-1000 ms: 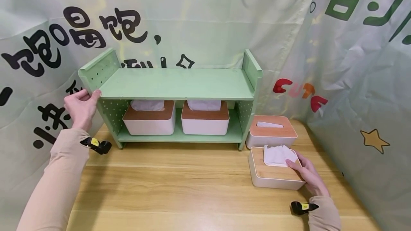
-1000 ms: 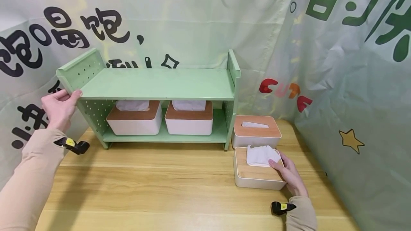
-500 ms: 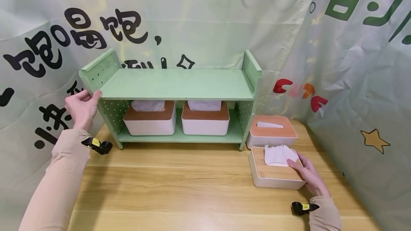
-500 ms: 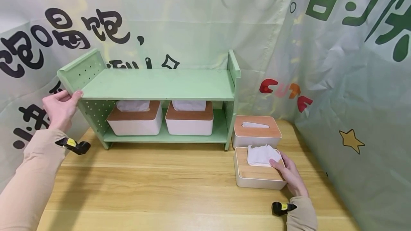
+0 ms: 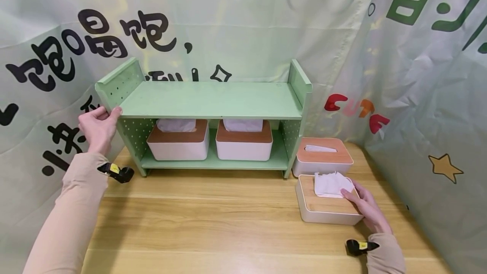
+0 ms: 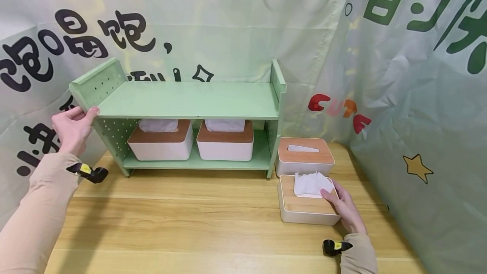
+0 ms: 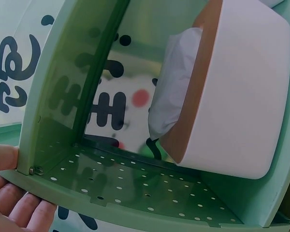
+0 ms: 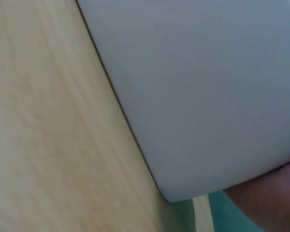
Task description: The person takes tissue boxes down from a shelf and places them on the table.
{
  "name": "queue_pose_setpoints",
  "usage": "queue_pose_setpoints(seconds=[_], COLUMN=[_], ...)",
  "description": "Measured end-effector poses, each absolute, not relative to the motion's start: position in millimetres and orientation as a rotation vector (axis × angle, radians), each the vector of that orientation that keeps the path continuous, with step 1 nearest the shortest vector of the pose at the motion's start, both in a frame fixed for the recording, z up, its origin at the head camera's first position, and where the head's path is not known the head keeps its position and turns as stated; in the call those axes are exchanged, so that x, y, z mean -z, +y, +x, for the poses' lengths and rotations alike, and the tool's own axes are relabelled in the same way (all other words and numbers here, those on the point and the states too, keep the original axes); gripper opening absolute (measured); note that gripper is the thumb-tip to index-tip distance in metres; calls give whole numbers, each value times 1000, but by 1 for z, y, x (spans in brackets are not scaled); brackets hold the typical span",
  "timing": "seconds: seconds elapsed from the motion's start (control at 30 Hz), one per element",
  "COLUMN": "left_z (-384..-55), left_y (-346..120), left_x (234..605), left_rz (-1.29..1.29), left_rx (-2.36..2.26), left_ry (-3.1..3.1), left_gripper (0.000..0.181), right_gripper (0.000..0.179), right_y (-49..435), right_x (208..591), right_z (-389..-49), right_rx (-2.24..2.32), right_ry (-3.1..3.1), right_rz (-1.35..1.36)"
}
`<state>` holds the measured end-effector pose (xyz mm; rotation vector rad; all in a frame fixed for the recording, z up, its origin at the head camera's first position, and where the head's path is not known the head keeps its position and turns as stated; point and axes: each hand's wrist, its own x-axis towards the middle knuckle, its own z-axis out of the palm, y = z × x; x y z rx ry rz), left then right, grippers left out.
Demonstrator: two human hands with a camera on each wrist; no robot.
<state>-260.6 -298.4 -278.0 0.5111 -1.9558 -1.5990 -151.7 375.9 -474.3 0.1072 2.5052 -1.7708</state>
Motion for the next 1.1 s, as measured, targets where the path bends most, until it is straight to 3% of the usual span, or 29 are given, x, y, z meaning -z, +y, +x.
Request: queue_pose_setpoints(seconds=[1.1], left_z=[-260], left_y=[-299], left_x=[279], left_rz=[495], left_rx=[1624], left_ry=[-1933], left_gripper=[47], right_gripper=[78], right_y=[374], right_x=[475], right_z=[-149], right_rx=[1822], right_ry=[2489], right_rz=[113])
